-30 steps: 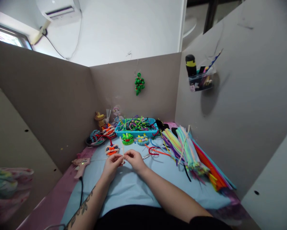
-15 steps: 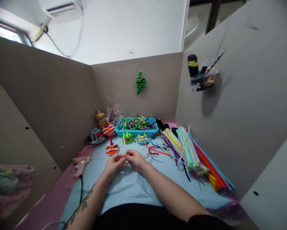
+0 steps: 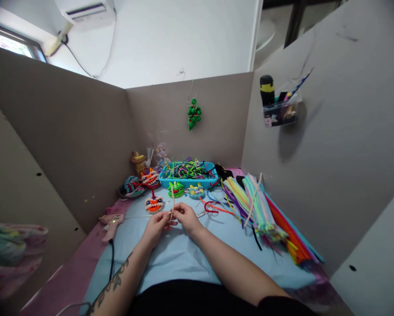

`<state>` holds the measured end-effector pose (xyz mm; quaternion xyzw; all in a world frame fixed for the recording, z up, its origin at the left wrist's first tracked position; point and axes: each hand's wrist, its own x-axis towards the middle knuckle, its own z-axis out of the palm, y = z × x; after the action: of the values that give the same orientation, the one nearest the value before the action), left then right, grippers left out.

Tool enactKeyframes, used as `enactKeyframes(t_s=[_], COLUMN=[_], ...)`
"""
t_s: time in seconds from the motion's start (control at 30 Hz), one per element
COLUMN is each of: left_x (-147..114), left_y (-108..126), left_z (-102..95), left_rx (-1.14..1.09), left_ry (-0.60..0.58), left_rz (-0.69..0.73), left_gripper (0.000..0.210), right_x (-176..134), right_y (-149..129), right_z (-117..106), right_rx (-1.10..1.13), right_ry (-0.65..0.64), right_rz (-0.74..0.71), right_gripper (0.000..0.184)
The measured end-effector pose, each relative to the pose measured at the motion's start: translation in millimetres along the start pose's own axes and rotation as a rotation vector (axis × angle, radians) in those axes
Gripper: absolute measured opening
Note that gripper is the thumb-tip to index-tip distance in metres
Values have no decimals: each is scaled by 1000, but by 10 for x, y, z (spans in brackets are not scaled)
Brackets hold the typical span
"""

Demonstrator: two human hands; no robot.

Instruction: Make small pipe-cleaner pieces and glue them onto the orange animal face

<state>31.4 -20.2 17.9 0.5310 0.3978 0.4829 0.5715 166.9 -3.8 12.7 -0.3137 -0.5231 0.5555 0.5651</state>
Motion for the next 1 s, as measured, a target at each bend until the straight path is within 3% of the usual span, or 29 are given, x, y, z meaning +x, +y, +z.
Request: enactKeyframes(t_s=[0.23, 0.8, 1.0], left_x=[15, 30, 14], left_y=[-9, -68, -14], left_z=[-4, 5, 41], left_rx=[34, 53, 11], left_ry=[44, -42, -69], left_rz=[23, 16, 7], left_gripper=[37, 35, 36], right_x=[9, -23, 26], right_y=[0, -21, 75], right_z=[31, 61, 19], right_rx=[-8, -26, -21], right_ry=[63, -6, 35], right_rz=[34, -18, -1], right_gripper=[22, 18, 23])
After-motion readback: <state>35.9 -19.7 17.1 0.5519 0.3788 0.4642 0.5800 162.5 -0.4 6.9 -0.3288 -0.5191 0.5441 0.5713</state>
